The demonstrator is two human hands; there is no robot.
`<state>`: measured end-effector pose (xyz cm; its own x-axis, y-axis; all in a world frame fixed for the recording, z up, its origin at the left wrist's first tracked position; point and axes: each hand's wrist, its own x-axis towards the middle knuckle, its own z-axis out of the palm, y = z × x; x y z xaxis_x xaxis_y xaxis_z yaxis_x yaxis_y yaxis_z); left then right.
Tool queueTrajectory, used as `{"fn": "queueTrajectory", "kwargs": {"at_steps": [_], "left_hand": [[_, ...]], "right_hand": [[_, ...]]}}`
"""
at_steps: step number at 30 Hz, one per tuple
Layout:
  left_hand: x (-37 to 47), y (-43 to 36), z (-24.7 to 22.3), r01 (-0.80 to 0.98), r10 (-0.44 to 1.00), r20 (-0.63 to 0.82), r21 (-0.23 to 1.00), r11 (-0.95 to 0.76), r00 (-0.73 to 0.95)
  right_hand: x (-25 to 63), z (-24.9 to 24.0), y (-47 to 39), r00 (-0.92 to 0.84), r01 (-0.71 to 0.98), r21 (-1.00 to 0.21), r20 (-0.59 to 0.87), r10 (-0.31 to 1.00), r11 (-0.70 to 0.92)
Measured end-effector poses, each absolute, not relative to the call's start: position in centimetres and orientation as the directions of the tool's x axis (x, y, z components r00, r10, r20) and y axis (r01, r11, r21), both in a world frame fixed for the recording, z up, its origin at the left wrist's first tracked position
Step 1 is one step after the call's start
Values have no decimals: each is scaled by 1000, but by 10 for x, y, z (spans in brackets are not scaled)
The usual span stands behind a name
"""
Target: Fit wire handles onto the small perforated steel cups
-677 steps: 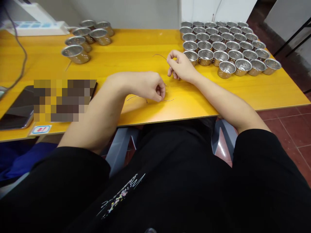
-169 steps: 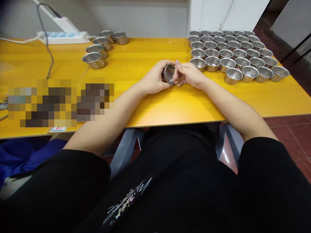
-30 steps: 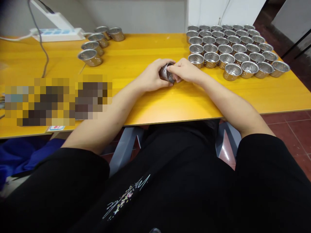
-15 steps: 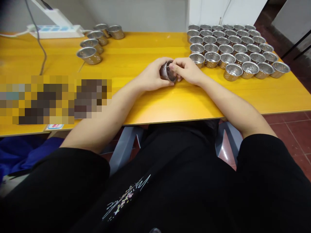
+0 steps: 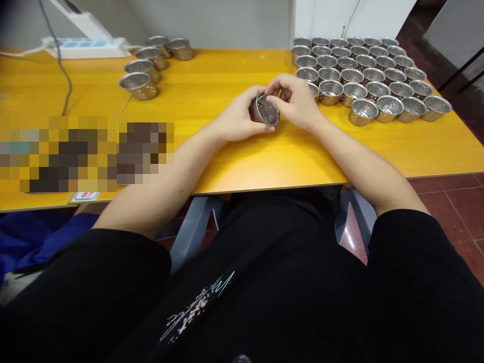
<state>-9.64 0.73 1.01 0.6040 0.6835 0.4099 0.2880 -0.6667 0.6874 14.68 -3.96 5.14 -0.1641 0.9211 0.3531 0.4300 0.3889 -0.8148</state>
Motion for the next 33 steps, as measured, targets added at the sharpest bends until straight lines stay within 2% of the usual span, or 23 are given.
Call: {"fn": "queueTrajectory", "kwargs": {"at_steps": [3,8,15,20,23,30,33], "left_hand": [[-98,13,7,305,698,426,680,-666,576],[-100,18,4,326,717,426,681,-656,552],[-95,6,9,336,741,431,693,-638,515],[-99,7,15,311,764,392,745,-590,512],[-113,25,14,372,799,370,738,-563,474],[-142,52,4,588,875,257,659,-469,410],[-140,51,3,647,903,261,631,-427,341]], "right_hand": [[149,50,-39,-211,383,-825,359,909,414],[148,57,-43,-158,475,-791,353,922,385],[146,60,-39,-140,458,-806,352,925,376],[174,86,-40,-201,523,-653,530,824,548],[213,113,-47,-284,590,-533,565,775,606],[293,144,-52,-165,752,-559,353,921,350],[304,148,-53,-105,855,-480,210,972,197]]}}
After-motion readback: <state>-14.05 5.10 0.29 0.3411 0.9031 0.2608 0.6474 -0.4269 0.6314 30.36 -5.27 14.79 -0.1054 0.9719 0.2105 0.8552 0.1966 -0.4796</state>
